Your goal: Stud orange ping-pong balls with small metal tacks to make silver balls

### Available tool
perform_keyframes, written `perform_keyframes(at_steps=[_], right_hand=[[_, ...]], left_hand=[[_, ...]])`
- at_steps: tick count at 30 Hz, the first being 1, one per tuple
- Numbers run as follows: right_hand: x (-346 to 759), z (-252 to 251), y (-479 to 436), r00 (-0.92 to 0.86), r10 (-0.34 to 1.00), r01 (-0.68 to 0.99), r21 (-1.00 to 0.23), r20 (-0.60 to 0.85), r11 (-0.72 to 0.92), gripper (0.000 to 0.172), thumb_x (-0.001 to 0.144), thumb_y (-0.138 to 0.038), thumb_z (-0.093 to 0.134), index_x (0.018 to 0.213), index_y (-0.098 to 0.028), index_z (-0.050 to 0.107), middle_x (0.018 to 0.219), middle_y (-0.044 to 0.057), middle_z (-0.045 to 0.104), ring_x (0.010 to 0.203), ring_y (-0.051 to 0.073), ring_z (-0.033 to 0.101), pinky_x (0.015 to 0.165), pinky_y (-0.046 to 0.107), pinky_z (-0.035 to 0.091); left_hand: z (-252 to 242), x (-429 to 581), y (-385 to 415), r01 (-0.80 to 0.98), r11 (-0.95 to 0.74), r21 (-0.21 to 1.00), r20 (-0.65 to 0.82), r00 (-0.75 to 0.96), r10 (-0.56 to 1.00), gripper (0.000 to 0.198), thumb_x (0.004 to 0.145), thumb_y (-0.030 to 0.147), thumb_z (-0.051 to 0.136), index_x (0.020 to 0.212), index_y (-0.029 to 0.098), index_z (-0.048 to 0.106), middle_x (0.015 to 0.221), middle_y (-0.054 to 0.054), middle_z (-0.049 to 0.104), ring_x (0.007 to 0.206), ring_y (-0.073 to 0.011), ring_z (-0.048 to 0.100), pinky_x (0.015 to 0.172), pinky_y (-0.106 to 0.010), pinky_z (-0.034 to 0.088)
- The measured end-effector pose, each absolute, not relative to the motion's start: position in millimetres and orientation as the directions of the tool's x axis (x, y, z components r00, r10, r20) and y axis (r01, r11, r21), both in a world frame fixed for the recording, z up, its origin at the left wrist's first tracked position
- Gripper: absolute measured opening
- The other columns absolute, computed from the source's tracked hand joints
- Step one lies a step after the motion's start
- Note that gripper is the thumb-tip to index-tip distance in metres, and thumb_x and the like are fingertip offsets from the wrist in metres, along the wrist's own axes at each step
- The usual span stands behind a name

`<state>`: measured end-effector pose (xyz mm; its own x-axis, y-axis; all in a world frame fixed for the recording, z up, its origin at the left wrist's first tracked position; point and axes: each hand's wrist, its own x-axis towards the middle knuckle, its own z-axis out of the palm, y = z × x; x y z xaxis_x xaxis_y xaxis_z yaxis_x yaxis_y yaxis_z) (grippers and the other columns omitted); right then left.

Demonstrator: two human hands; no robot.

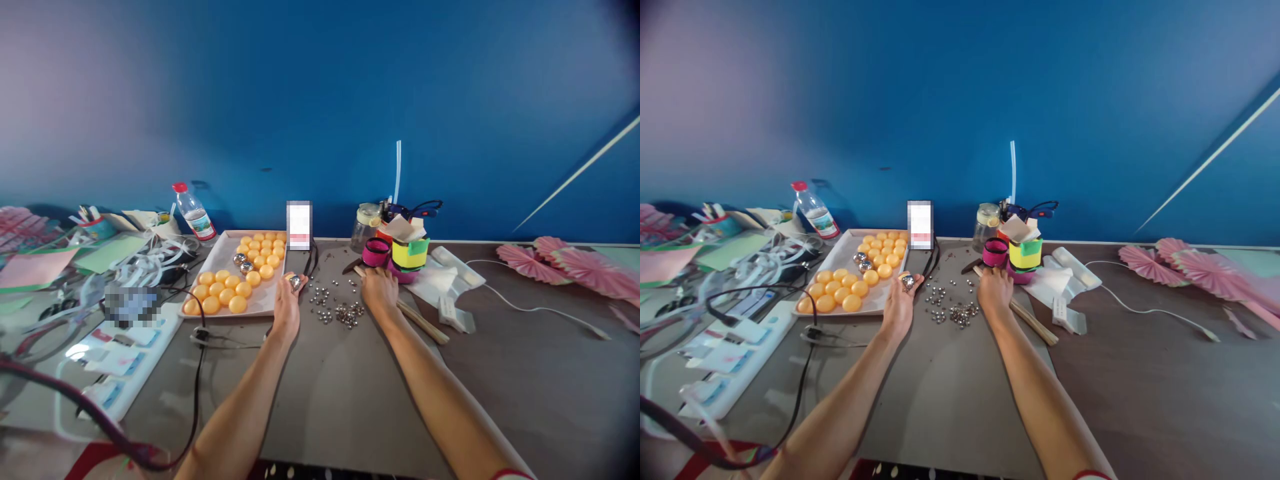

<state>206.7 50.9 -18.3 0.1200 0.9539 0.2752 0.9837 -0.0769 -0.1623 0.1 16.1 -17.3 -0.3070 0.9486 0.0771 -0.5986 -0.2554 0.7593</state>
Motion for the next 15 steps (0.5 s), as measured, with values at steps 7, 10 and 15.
perform_keyframes(at_steps=[7,10,15], right_hand=[[197.7,-15.7,40.8,0.021,0.943,0.958,-0.276,0.332,0.075,0.037,0.093,-0.022,0.031,0.119,-0.013,0.056,0.105,0.014,0.06,0.095,0.022,0.056,0.082,0.032,0.04],[192.5,-19.2,39.1,-0.048,0.941,0.937,-0.311,0.335,0.158,0.036,0.093,-0.022,0.033,0.117,-0.01,0.057,0.117,0.016,0.058,0.108,0.022,0.052,0.091,0.031,0.039],[181.5,-28.6,39.8,-0.181,0.935,0.878,-0.379,0.305,0.293,0.031,0.09,-0.02,0.038,0.107,-0.009,0.062,0.113,0.015,0.061,0.111,0.022,0.051,0.098,0.034,0.037]], left_hand=[[-22.4,0.2,17.6,-0.598,-0.214,0.772,0.044,-0.286,0.957,0.033,0.08,0.049,0.058,0.092,0.018,0.056,0.09,-0.004,0.063,0.094,-0.017,0.064,0.097,-0.038,0.043],[-25.5,1.0,18.0,-0.585,-0.189,0.789,0.036,-0.264,0.964,0.034,0.08,0.049,0.058,0.094,0.019,0.056,0.089,-0.004,0.064,0.094,-0.0167,0.064,0.096,-0.037,0.042],[-27.2,0.2,21.2,-0.605,-0.179,0.776,0.025,-0.255,0.967,0.032,0.079,0.048,0.059,0.087,0.017,0.056,0.086,-0.003,0.064,0.091,-0.0154,0.064,0.097,-0.037,0.042]])
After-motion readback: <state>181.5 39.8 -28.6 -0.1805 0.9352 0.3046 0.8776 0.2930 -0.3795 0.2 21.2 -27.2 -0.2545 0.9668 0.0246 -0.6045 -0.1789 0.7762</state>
